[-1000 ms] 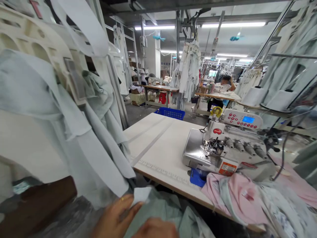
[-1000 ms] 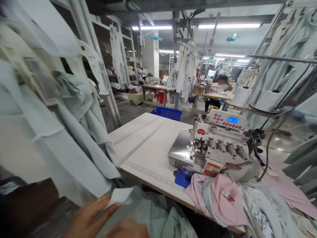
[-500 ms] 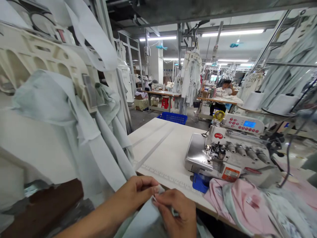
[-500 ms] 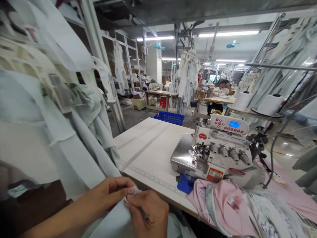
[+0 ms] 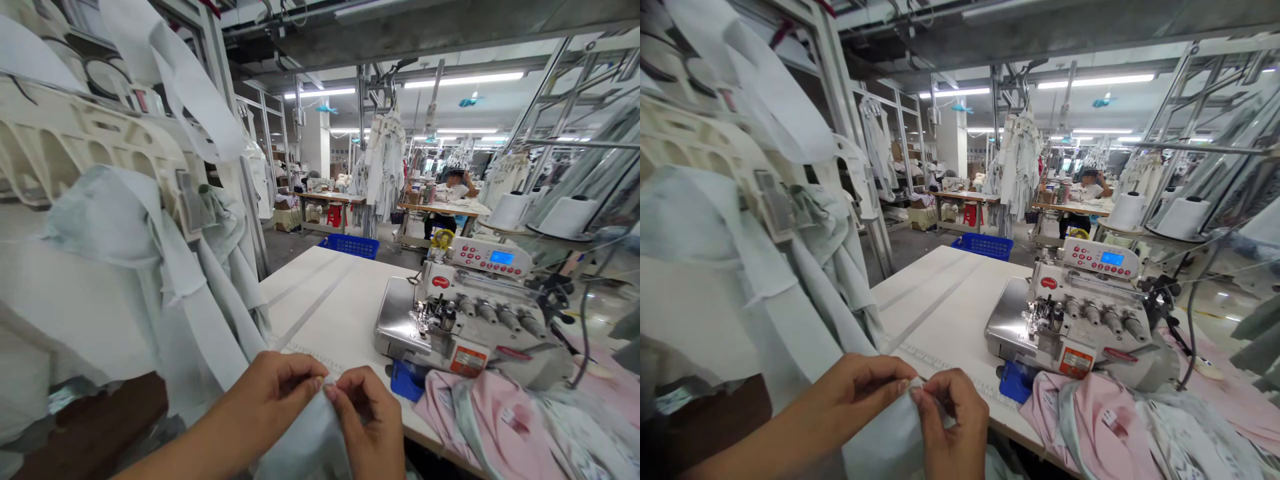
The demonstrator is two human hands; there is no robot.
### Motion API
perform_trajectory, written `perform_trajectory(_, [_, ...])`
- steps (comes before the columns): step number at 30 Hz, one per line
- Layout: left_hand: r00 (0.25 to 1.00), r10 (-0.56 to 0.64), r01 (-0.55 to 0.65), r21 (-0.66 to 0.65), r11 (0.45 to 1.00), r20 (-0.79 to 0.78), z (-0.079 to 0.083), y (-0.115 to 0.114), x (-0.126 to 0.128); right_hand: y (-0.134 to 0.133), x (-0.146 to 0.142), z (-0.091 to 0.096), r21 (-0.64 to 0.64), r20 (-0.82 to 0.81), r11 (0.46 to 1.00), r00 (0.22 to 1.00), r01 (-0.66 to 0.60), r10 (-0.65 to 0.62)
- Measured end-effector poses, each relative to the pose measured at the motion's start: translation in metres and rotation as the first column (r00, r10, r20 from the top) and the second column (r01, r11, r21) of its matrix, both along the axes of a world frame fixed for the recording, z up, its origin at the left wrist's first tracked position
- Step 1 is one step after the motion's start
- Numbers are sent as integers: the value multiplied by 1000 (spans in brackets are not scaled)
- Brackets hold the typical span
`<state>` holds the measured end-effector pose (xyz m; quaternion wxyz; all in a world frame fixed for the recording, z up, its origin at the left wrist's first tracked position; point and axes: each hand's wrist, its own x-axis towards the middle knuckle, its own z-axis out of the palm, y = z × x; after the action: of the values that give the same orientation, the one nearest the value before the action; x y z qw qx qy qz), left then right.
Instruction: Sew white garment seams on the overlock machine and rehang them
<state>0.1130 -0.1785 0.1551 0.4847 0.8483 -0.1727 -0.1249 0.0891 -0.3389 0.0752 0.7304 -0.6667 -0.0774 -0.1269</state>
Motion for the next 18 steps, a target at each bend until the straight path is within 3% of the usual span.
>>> perform_trajectory(5, [999,0,0,-13,1000,-34,1,-6,5,-3,3,2,-66,72,997,996,51,-46])
perform_trajectory(10, [999,-36,35,-82,996,-11,-8,-10,22,-6,10,-21,-60,15,994,996,87,-86])
perform_trajectory(13, [961,33,-27,-25,999,274,5,-10,32,-11,19,-17,-180,144,979,987,90,-64])
perform_trajectory(14, [889,30,-38,8,999,457,16,-9,33,-14,22,-5,-226,257,967,965,117,-57])
perform_trajectory(15, [767,8,-47,45,998,642,31,-8,33,-17,25,11,-248,372,958,927,144,-43])
perform_trajectory(17, [442,-81,-52,116,992,893,70,-4,29,-22,27,51,-243,523,964,851,107,38])
perform_trajectory(18, [324,-106,-49,129,990,940,90,-2,27,-25,26,71,-245,553,969,826,40,105])
